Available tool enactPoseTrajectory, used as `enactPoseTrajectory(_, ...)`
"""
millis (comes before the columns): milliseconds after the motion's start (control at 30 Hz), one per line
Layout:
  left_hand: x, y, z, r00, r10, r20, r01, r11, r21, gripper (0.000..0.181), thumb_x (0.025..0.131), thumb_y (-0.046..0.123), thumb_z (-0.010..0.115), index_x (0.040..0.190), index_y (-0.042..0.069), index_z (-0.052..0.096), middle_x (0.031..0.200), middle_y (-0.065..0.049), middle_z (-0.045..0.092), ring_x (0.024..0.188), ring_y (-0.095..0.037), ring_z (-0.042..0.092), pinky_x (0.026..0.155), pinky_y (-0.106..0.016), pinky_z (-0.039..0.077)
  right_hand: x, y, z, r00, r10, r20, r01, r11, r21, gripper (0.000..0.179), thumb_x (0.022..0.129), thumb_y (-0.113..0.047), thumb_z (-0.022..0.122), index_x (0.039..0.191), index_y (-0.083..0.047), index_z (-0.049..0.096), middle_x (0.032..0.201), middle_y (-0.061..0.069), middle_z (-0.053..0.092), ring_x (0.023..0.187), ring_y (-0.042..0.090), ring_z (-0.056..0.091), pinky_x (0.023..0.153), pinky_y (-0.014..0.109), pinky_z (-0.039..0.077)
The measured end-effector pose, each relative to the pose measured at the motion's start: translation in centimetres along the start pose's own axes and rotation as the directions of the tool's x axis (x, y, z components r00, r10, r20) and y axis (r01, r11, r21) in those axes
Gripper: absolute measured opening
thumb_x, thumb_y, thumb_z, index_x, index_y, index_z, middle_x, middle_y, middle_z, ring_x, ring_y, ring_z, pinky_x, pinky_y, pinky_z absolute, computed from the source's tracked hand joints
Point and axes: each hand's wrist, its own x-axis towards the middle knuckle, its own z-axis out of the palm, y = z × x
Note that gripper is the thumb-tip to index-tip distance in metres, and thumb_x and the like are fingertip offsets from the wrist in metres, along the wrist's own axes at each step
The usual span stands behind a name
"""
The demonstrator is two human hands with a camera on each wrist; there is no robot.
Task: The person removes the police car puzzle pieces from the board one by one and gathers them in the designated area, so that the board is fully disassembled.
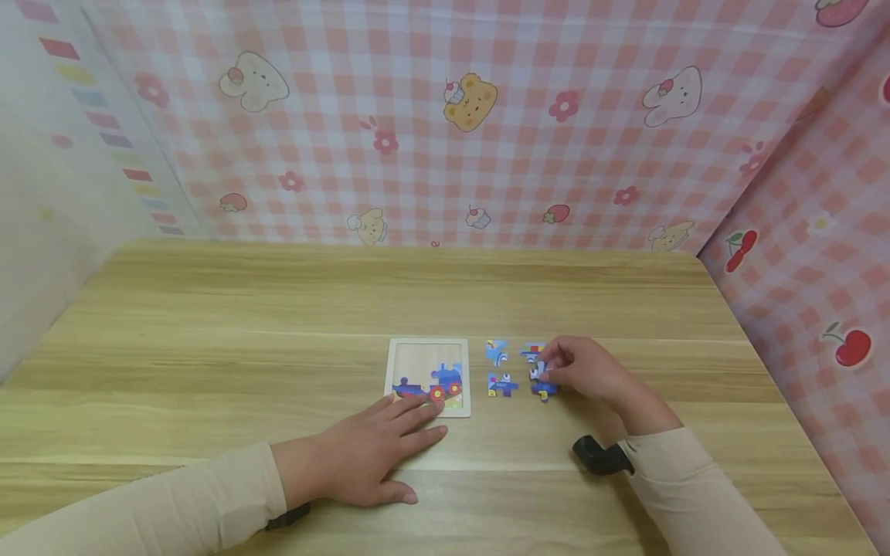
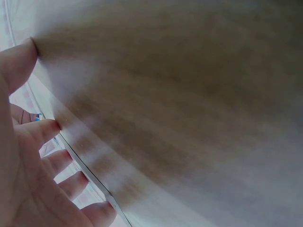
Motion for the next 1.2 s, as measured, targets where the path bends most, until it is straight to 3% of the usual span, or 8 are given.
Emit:
enactPoseTrajectory(333,0.0,-0.1,0.0,1.0,0.003,0.004,-0.003,1.0,-0.012,0.075,0.091,0.063,0.048,0.151,0.02,0.035,0.158,-0.006,0.025,0.145,-0.027,0.023,0.111,-0.049,0.031,-0.2,0.1,0.3,1.0,-0.018,-0.007,0.017,0.999,-0.036,0.019,0.088,-0.004,0.067,0.102,0.007,0.058,0.081,0.003,0.056,0.068,0.012,0.049,0.056,0.023,0.044)
enactPoseTrajectory(733,0.1,-0.1,0.1,1.0,0.007,-0.008,-0.007,1.0,0.002,0.075,0.091,0.064,0.048,0.151,0.02,0.035,0.158,-0.006,0.027,0.144,-0.027,0.024,0.11,-0.049,0.032,-0.2,0.1,0.6,0.994,-0.093,-0.05,0.082,0.979,-0.184,0.016,0.084,-0.004,0.071,0.093,0.004,0.06,0.079,0.003,0.056,0.072,0.015,0.048,0.059,0.023,0.041)
enactPoseTrajectory(1200,0.1,-0.1,0.1,1.0,0.006,-0.01,-0.006,1.0,-0.003,0.075,0.091,0.063,0.049,0.151,0.02,0.036,0.158,-0.006,0.027,0.144,-0.027,0.024,0.11,-0.05,0.032,-0.2,-0.9,1.0,0.994,-0.06,-0.089,0.036,0.966,-0.256,0.014,0.083,-0.004,0.073,0.09,0.004,0.065,0.077,0.003,0.058,0.071,0.014,0.049,0.06,0.024,0.041)
